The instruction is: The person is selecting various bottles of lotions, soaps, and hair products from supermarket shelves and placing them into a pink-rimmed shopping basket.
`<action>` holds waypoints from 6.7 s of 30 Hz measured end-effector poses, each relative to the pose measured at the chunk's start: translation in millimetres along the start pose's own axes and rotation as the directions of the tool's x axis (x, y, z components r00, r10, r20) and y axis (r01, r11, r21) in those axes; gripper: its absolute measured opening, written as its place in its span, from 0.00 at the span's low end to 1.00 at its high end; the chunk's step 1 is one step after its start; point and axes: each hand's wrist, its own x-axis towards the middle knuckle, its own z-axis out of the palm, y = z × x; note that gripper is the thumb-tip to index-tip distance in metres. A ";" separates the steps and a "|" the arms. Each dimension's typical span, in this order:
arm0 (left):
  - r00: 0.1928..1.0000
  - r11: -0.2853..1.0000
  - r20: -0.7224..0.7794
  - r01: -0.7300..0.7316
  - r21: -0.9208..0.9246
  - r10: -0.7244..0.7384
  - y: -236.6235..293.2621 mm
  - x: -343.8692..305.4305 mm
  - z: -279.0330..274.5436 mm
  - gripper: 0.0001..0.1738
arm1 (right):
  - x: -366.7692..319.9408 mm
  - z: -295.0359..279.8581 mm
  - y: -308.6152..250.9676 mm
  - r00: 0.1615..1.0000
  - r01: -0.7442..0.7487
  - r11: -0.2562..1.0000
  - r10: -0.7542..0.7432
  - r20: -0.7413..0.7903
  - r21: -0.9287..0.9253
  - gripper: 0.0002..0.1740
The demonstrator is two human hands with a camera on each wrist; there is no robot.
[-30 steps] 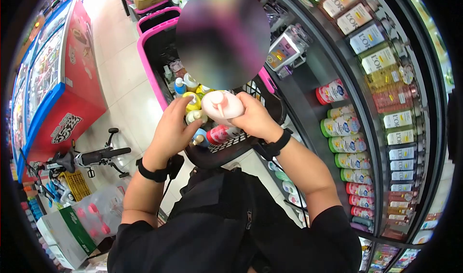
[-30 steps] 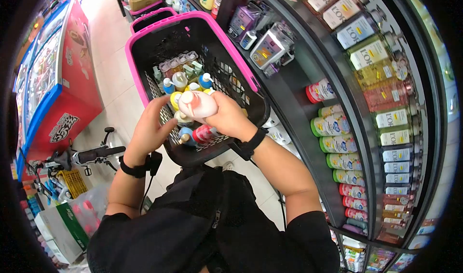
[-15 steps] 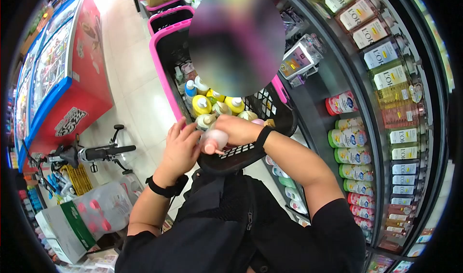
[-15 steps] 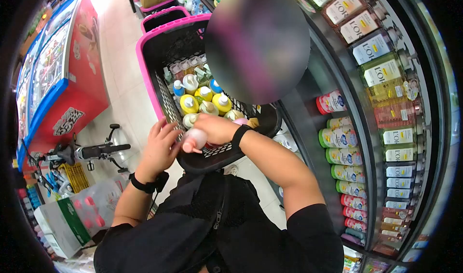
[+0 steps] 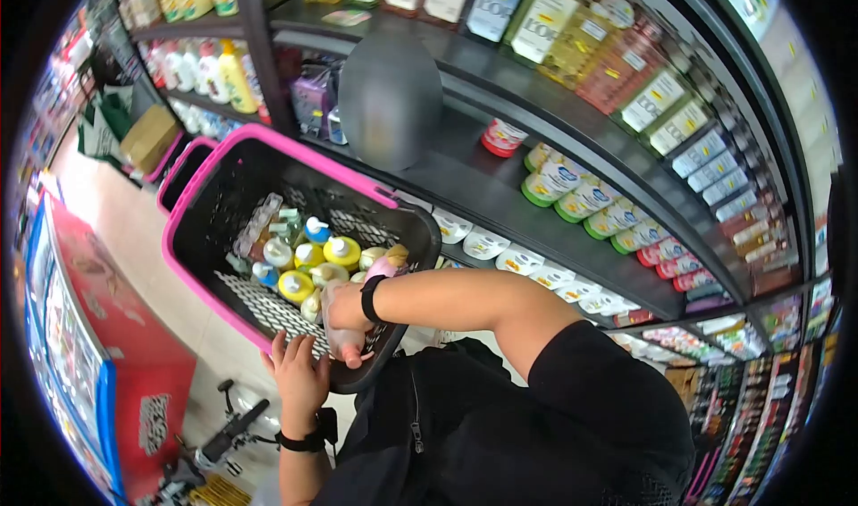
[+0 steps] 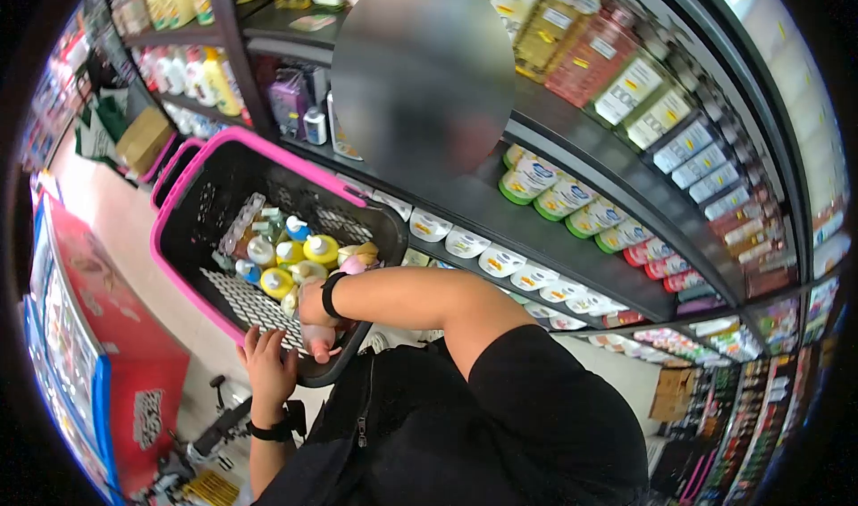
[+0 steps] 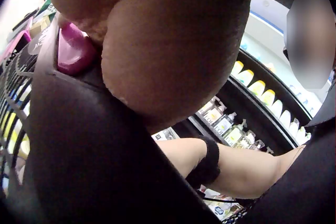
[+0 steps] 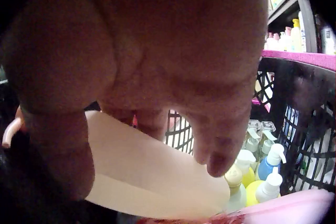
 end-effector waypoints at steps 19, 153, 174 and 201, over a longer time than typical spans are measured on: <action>1.000 0.999 0.004 -0.017 0.039 0.017 -2.2 4.8 10.0 0.20 | -137.0 36.6 -75.4 0.726 -0.095 0.927 0.314 -0.612 0.363 0.16; 0.825 0.871 0.316 -0.491 -0.011 0.469 -101.5 119.5 -34.5 0.18 | -115.5 -8.8 35.0 0.608 -0.581 0.633 0.756 -0.243 0.512 0.21; 0.788 0.492 -0.035 -0.417 -0.764 0.614 -46.2 128.8 -60.4 0.53 | -168.6 -186.6 -142.8 0.383 -0.460 0.828 0.511 -0.770 0.320 0.11; 0.353 0.267 0.286 0.102 -0.958 0.891 186.5 -7.1 -33.0 0.54 | -269.6 87.6 -280.1 -0.267 0.477 0.456 0.890 -0.371 0.752 0.54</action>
